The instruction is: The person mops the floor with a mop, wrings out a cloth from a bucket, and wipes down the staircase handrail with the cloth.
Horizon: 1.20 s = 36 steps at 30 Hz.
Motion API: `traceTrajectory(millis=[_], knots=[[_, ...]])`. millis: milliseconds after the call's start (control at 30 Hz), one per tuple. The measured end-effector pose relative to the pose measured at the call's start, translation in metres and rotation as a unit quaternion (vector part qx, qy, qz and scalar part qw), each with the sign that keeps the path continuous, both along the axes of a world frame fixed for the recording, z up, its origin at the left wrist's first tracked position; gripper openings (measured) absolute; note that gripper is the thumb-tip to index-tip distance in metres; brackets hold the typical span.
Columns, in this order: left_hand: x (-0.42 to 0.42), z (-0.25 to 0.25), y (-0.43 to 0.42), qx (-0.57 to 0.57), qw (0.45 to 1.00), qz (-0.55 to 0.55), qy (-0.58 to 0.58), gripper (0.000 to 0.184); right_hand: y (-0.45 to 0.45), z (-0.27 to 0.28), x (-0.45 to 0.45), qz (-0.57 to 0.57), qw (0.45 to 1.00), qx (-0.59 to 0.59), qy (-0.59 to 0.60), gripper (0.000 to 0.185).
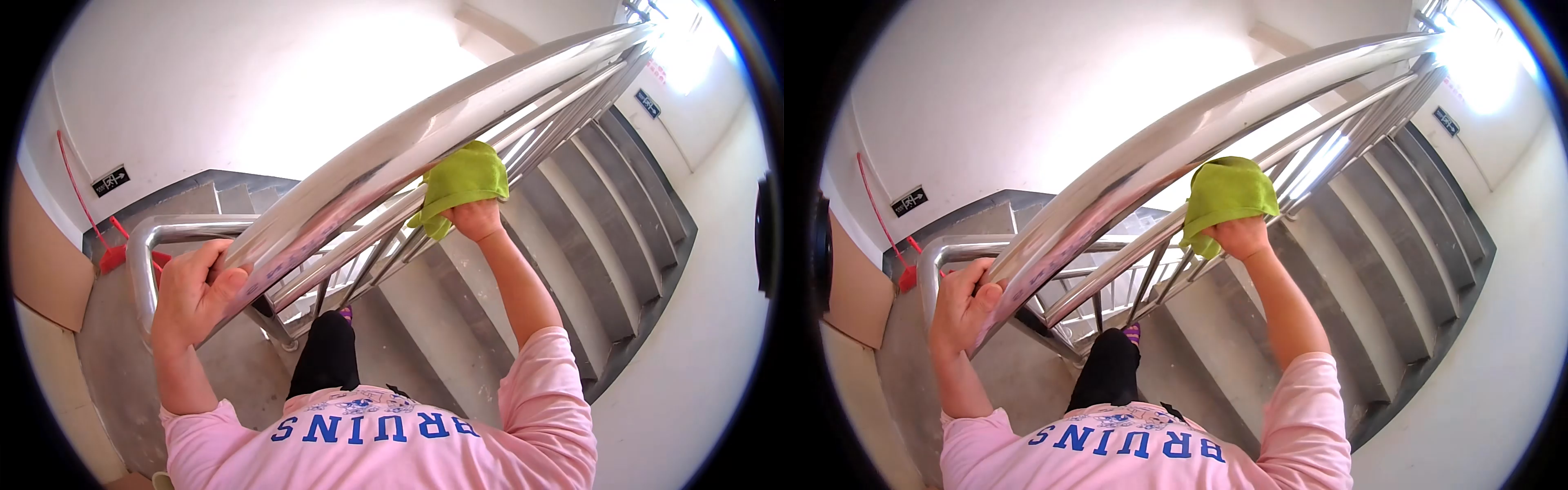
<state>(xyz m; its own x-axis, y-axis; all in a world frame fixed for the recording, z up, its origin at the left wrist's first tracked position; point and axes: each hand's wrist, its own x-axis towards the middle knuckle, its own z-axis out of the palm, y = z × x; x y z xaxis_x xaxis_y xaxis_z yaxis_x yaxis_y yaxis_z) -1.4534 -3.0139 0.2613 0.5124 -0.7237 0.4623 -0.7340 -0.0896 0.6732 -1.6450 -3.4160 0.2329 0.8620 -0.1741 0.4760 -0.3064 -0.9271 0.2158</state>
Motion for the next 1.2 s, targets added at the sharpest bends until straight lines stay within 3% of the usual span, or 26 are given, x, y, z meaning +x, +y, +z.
traceTrajectory(millis=[100, 200, 300, 567, 700, 867, 967, 1133, 1200], knots=[[-0.002, 0.0, 0.001, 0.002, 1.0, 0.003, -0.002, 0.048, 0.008, 0.0, -0.003, 0.0, 1.0, 0.008, -0.003, 0.054], [-0.003, 0.002, 0.0, -0.001, 1.0, 0.006, -0.006, 0.043, 0.031, -0.002, -0.005, -0.018, 0.995, 0.092, -0.022, 0.054], [-0.006, 0.004, 0.0, -0.003, 1.0, 0.018, -0.019, 0.037, 0.047, -0.019, 0.0, 0.006, 0.997, 0.077, -0.012, 0.054], [-0.003, 0.002, 0.006, -0.014, 0.999, 0.025, -0.035, 0.034, 0.125, -0.085, 0.032, 0.144, 0.986, 0.041, 0.075, 0.051], [-0.001, 0.004, 0.009, 0.02, 0.999, 0.021, -0.034, 0.038, 0.173, -0.105, 0.052, 0.239, 0.97, 0.014, 0.032, 0.044], [0.003, 0.002, 0.012, 0.043, 0.998, 0.017, -0.03, 0.04, 0.232, -0.147, 0.071, 0.225, 0.96, 0.001, 0.169, 0.041], [0.004, 0.004, 0.012, 0.056, 0.998, 0.021, -0.031, 0.04, 0.24, -0.152, 0.072, 0.25, 0.96, 0.053, 0.115, 0.047], [0.001, 0.007, 0.011, 0.079, 0.997, 0.021, 0.008, 0.045, 0.219, -0.137, 0.073, 0.239, 0.961, 0.054, 0.127, 0.047], [-0.001, 0.001, 0.01, 0.025, 0.999, 0.027, -0.011, 0.04, 0.21, -0.116, 0.07, 0.216, 0.963, 0.076, 0.144, 0.046]])
